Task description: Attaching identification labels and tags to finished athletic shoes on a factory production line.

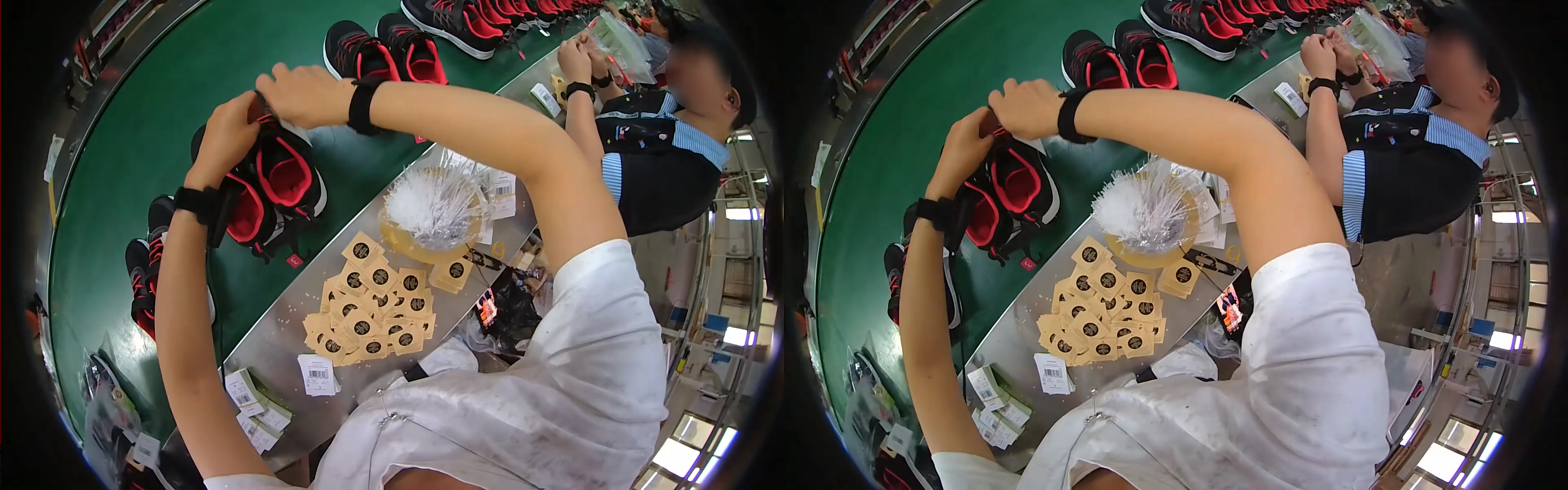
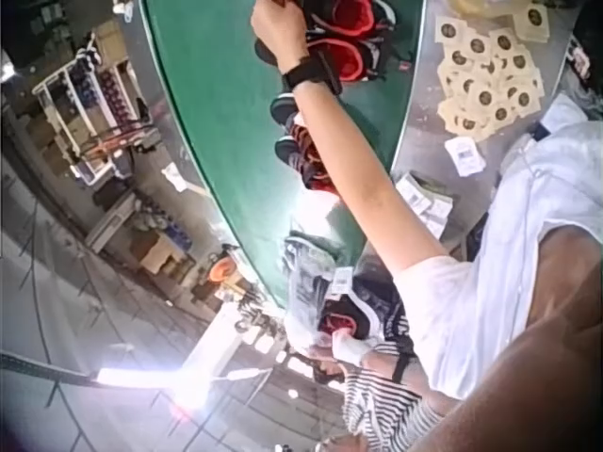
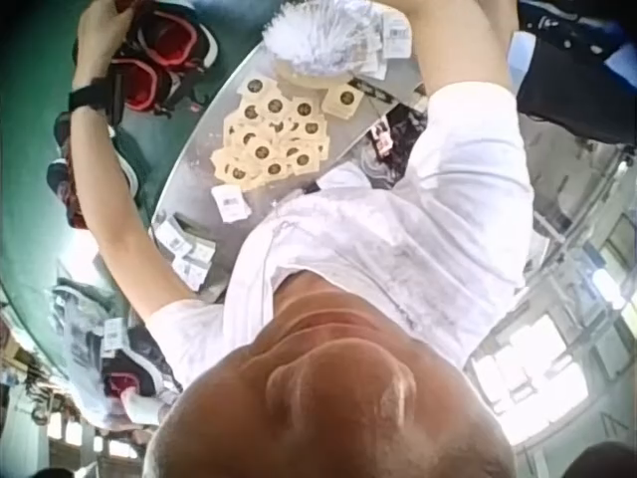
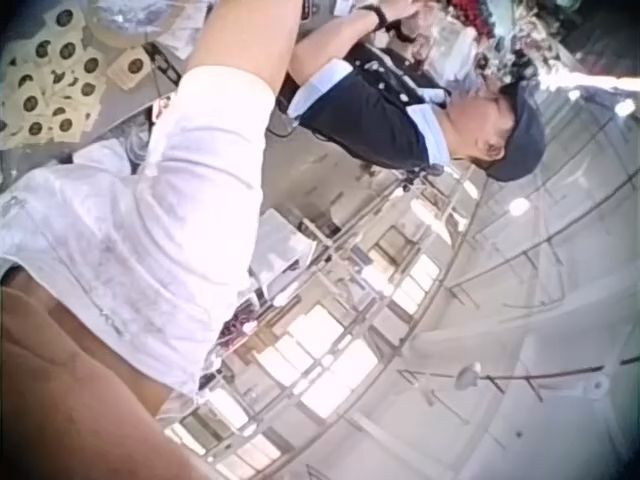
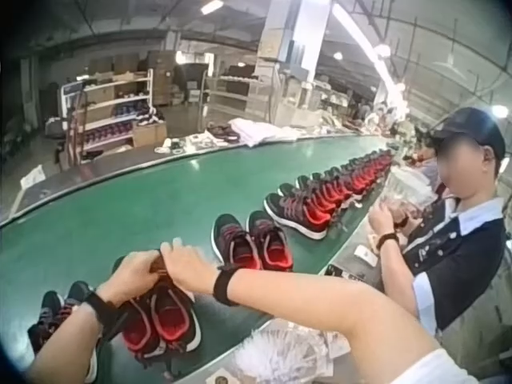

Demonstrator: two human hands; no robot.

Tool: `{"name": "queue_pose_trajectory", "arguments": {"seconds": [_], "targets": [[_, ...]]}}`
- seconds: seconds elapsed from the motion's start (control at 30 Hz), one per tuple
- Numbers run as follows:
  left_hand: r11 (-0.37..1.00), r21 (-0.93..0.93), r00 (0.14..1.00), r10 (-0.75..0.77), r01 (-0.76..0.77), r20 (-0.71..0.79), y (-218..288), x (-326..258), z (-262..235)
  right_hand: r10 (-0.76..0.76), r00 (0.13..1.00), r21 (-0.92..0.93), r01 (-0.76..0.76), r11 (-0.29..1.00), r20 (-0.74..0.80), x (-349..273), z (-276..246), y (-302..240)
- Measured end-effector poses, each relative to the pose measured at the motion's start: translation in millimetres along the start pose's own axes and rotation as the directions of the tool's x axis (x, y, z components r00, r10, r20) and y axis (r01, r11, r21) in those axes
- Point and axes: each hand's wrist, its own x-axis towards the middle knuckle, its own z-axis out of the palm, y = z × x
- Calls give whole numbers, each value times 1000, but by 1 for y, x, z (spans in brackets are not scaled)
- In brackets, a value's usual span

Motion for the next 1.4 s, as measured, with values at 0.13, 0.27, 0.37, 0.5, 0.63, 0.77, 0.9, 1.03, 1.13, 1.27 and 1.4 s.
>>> {"name": "queue_pose_trajectory", "arguments": {"seconds": [0.13, 0.27, 0.37, 0.5, 0.63, 0.77, 0.9, 1.03, 1.13, 1.27, 1.4], "targets": [[946, -265, 982, -182, 188, 48, 6, -4, -13, -74, 919, 413, -101, 905, 388, 20, -20, 22], [250, -921, 917, -340, 300, 207, -4, -16, -13, 2, 821, 758, -527, 385, 571, 21, -41, 20], [141, -961, 924, -339, 237, 178, 0, -25, -11, -43, 830, 814, -534, 228, 557, 18, -37, 18], [257, -944, 905, -417, 204, 82, 11, -27, -5, -39, 817, 779, -533, 330, 575, 20, -40, 17], [286, -937, 921, -380, 199, 80, -2, -33, -6, -43, 851, 790, -466, 398, 524, 27, -34, 9], [305, -934, 921, -386, 187, 58, 1, -34, -6, -50, 839, 779, -480, 404, 542, 29, -31, 5], [274, -943, 920, -387, 188, 71, -4, -36, -8, -26, 833, 775, -502, 383, 553, 26, -33, 1], [343, -920, 926, -374, 188, 49, 1, -41, -14, -54, 835, 773, -481, 413, 548, 27, -41, -4], [358, -915, 923, -383, 187, 39, -1, -46, -15, -65, 831, 763, -473, 441, 552, 29, -41, -8], [362, -913, 920, -389, 185, 32, -4, -47, -14, -49, 819, 754, -500, 427, 571, 29, -34, -11], [377, -910, 917, -399, 175, 11, -5, -51, -16, -49, 818, 757, -505, 415, 573, 28, -34, -18]]}}
